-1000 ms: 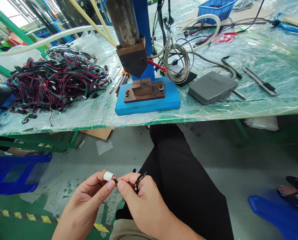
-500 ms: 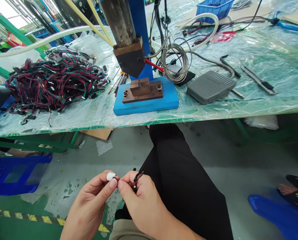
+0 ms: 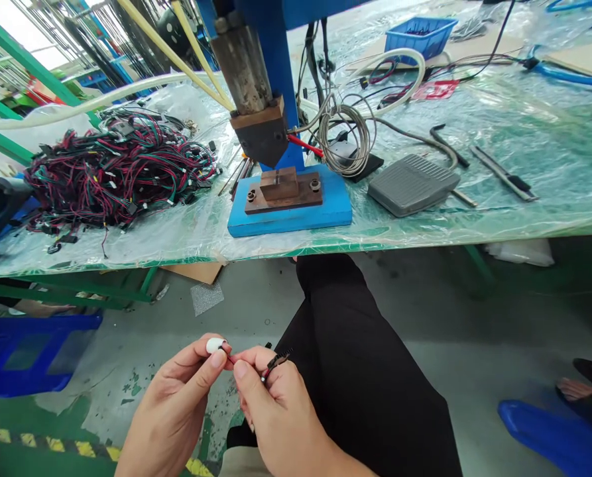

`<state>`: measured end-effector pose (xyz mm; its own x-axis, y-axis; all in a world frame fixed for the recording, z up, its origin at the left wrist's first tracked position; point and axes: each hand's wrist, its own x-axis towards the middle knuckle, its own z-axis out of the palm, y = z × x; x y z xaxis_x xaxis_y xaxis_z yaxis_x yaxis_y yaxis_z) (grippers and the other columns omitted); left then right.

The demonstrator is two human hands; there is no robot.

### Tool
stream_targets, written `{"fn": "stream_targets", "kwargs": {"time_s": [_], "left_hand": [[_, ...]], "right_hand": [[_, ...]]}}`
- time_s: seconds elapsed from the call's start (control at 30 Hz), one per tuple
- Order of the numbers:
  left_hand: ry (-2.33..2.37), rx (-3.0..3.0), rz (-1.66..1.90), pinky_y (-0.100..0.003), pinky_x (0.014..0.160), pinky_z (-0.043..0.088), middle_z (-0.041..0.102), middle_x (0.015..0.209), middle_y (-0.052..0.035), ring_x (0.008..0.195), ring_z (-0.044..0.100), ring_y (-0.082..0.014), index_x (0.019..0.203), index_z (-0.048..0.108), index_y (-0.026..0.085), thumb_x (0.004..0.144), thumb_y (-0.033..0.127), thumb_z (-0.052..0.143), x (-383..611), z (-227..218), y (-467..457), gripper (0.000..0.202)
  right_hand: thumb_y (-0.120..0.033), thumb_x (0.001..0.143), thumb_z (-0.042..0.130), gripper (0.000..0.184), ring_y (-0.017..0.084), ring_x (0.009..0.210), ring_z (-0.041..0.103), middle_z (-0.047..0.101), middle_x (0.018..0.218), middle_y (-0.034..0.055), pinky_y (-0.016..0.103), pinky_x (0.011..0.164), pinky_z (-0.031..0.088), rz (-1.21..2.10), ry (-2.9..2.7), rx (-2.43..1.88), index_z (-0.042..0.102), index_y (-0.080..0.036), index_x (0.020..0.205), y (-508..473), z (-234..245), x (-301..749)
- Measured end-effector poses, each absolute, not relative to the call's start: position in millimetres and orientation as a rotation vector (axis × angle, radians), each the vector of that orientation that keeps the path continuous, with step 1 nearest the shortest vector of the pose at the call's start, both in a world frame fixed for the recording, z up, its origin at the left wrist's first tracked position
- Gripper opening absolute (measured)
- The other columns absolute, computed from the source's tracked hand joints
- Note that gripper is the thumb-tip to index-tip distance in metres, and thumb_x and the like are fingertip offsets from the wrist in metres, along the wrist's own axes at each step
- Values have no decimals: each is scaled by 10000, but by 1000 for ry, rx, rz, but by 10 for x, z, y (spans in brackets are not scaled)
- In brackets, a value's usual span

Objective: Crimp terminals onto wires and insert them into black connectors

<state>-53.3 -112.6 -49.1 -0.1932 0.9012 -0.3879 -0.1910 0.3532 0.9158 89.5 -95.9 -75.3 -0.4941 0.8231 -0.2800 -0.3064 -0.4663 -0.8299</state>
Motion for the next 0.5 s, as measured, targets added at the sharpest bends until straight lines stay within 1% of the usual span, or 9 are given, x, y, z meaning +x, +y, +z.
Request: {"fn": "stream_targets", "kwargs": {"time_s": [0.1,0.17,0.23,0.37,0.43,0.5], "left_hand": [[1412,643,1145,-191,800,489,672,917,-18,878,583,-140,931,720,205,848,346,771,-509,-497,-1118,172],[1390,607,1126,-226,805,514,701,950,-48,892,613,-168,970,728,193,839,357,778,-459,-521,-1122,216],[1363,594,1115,-241,777,536,717,964,-63,875,635,-180,987,732,191,825,349,790,-406,-554,-1122,234],[1344,631,1149,-225,733,551,731,897,-50,809,653,-169,948,745,200,801,334,813,-359,-591,-1099,210],[1344,665,1151,-220,743,550,735,875,-43,802,658,-165,950,752,207,806,338,809,-369,-582,-1083,203],[1346,672,1146,-225,775,549,743,897,-49,832,667,-173,957,759,210,808,356,806,-383,-558,-1070,214]], "right_hand": [[-487,1001,457,379,104,560,394,437,583,-52,256,565,347,1976,-962,-919,561,-173,815,-946,-765,874],[-511,991,465,393,101,544,379,423,574,-56,251,546,338,1966,-935,-945,551,-175,806,-935,-761,871],[-537,978,475,409,98,530,372,420,562,-58,249,534,332,1957,-920,-966,550,-173,806,-925,-755,875],[-604,947,481,476,106,507,409,444,529,-48,252,535,359,1940,-944,-995,575,-158,808,-895,-737,883],[-634,928,487,499,105,488,409,444,508,-49,250,527,365,1946,-946,-992,566,-163,782,-879,-724,880],[-649,911,504,506,99,470,398,435,486,-53,243,515,358,1964,-925,-972,540,-174,737,-869,-716,871]]}}
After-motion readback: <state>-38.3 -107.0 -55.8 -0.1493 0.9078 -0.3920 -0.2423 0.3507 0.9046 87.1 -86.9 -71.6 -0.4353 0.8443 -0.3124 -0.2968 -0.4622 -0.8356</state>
